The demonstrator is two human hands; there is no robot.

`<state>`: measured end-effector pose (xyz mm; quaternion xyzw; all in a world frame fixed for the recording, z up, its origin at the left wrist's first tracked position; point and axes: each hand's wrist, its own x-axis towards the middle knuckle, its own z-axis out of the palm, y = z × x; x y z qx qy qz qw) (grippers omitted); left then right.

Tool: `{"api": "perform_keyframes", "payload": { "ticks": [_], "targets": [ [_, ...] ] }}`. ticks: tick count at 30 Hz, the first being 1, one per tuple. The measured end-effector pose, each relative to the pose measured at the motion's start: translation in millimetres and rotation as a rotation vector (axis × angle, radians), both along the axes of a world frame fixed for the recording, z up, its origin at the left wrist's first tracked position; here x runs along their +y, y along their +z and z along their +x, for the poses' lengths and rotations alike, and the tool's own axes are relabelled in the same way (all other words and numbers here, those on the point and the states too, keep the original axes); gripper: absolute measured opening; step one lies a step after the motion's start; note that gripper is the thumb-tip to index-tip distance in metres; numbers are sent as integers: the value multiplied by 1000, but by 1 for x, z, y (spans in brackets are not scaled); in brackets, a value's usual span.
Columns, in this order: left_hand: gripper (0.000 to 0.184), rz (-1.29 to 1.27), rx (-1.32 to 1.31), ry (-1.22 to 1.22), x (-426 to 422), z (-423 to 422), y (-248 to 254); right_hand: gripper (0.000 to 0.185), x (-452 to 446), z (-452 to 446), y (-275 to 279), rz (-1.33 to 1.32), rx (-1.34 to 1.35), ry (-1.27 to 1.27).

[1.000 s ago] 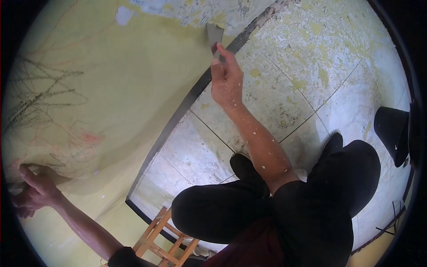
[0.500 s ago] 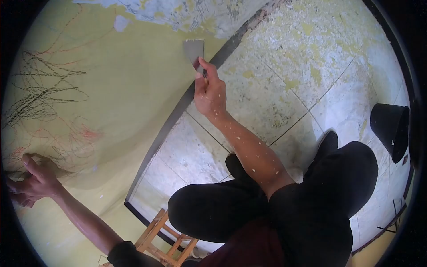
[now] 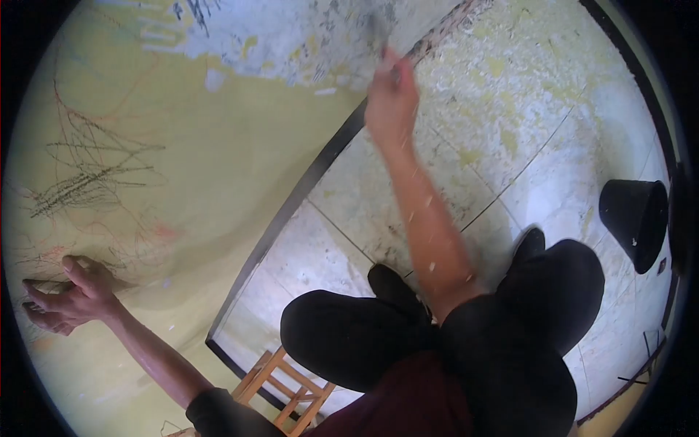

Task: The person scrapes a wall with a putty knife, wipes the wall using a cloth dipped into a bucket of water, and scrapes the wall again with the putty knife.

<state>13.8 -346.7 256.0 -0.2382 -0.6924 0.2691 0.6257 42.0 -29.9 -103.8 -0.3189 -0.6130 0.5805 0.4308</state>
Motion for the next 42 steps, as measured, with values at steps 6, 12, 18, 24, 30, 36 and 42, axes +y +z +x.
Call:
{"api": "perform_keyframes", "payload": {
  "ticks": [6,12,18,24,30,36,42],
  "targets": [
    [86,30,-15,54,3,4,-2,33,-93,63,25,-327,-50,469],
    [86,14,20,115,-1,9,3,36,-115,65,29,-424,52,426],
    [84,30,11,83,6,4,-5,37,-76,40,23,-481,-35,447],
    [85,-31,23,88,4,3,-2,30,-73,43,28,-387,102,344],
    [83,-21,54,94,3,-4,-5,33,-102,54,24,-236,78,258],
    [84,11,-2,86,6,4,-3,36,-101,56,30,-512,-28,466],
    [88,-31,-20,93,-7,10,5,29,-70,22,-6,-399,-114,232]
  ]
}}
